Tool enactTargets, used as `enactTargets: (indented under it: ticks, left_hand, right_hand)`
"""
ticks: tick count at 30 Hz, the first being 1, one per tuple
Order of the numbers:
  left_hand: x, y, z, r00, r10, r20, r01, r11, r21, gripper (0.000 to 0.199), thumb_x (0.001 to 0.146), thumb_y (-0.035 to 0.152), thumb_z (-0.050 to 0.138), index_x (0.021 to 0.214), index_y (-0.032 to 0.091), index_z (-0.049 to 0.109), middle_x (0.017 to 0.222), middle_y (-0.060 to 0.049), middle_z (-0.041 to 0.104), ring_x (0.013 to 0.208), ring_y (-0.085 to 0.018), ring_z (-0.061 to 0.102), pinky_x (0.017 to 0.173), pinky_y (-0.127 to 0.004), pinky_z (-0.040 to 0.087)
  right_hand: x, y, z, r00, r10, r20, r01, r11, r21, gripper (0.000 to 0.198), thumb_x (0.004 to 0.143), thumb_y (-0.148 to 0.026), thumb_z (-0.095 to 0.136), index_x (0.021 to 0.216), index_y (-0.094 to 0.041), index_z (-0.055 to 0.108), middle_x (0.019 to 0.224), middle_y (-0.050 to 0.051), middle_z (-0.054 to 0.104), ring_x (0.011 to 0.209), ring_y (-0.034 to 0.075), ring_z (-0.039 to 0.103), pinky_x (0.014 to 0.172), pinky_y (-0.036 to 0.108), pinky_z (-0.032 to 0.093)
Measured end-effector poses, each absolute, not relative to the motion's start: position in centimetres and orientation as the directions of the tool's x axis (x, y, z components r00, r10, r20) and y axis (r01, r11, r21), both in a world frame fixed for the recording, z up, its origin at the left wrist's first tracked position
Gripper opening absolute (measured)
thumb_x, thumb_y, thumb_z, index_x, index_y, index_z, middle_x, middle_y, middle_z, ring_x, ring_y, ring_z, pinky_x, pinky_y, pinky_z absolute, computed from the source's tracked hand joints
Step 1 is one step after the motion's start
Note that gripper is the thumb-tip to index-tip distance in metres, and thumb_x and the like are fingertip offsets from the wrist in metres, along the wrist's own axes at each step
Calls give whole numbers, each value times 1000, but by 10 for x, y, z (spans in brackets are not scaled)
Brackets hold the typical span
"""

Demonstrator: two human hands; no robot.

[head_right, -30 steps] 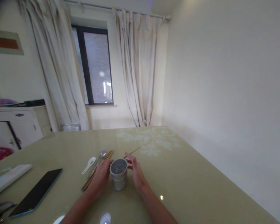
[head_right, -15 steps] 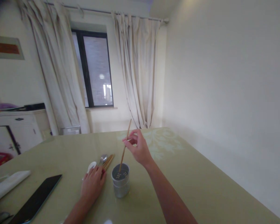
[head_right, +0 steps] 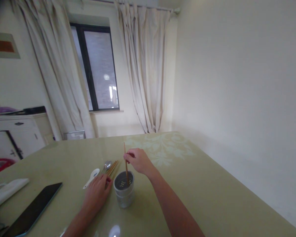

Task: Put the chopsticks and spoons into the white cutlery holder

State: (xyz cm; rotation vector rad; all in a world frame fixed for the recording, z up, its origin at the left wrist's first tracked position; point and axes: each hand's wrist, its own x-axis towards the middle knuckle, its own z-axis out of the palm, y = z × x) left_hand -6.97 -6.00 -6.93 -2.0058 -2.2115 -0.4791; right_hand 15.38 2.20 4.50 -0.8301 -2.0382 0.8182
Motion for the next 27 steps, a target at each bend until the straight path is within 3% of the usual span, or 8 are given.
enactTargets:
  ticks: [2,5,10,16,20,23,25,27]
  left_hand:
    - [-69,-59,-73,-81,952,296,977,17,214,23,99,26,49,95,24,71,103,-8,77,105,-26,69,94,-37,50]
    - [-69,-58,-78,-69,947,315,947,-37,319,24,98,24,46,95,23,70,100,-8,76,103,-25,71,93,-37,52]
    - [-68,-53,-82,-195,880,432,818,-97,567,28,100,32,43,101,22,70,106,-9,76,104,-26,72,96,-42,56]
    - [-54,-53,-74,-187,879,439,637,-232,735,33,101,41,44,107,23,71,107,-9,75,94,-24,72,87,-40,61]
    - [-50,-55,-71,-169,871,462,611,-275,742,37,101,46,45,111,23,72,108,-9,76,93,-24,72,85,-38,61]
    - [-59,-53,-69,-206,866,456,676,-211,706,42,106,43,36,115,22,72,106,-8,76,93,-23,73,86,-38,61]
    - [-68,-54,-68,-214,868,448,788,-118,604,41,106,36,34,115,23,72,106,-8,76,97,-23,72,90,-38,59]
    - [-75,-57,-68,-193,887,420,906,-3,423,37,106,30,37,112,24,73,110,-8,75,104,-24,70,96,-38,56]
  right_hand:
    - [153,23,43,-499,774,389,310,579,-754,33,96,-35,64,68,-21,74,68,2,76,65,19,68,64,29,47]
    - [154,28,37,-512,807,294,280,480,-832,39,97,-41,64,66,-21,75,68,3,76,65,19,69,66,29,49]
    - [154,43,16,-456,874,169,253,310,-916,53,104,-45,49,64,-18,70,68,5,74,59,15,68,61,26,50]
    - [139,43,-8,-454,887,84,195,191,-962,40,96,-49,65,74,-17,72,77,6,78,60,15,70,57,25,51]
    - [129,40,-3,-397,903,166,95,220,-971,37,94,-52,65,82,-18,71,82,7,79,67,17,75,58,25,54]
    - [140,43,13,-214,934,288,43,303,-952,38,96,-56,58,86,-20,65,86,9,78,68,19,75,56,26,53]
    - [159,45,31,-49,922,383,34,385,-922,36,96,-57,57,91,-21,61,90,9,77,73,19,74,62,28,55]
    - [181,42,52,82,876,475,44,473,-880,36,95,-58,60,93,-22,61,89,7,76,77,19,74,71,30,58]
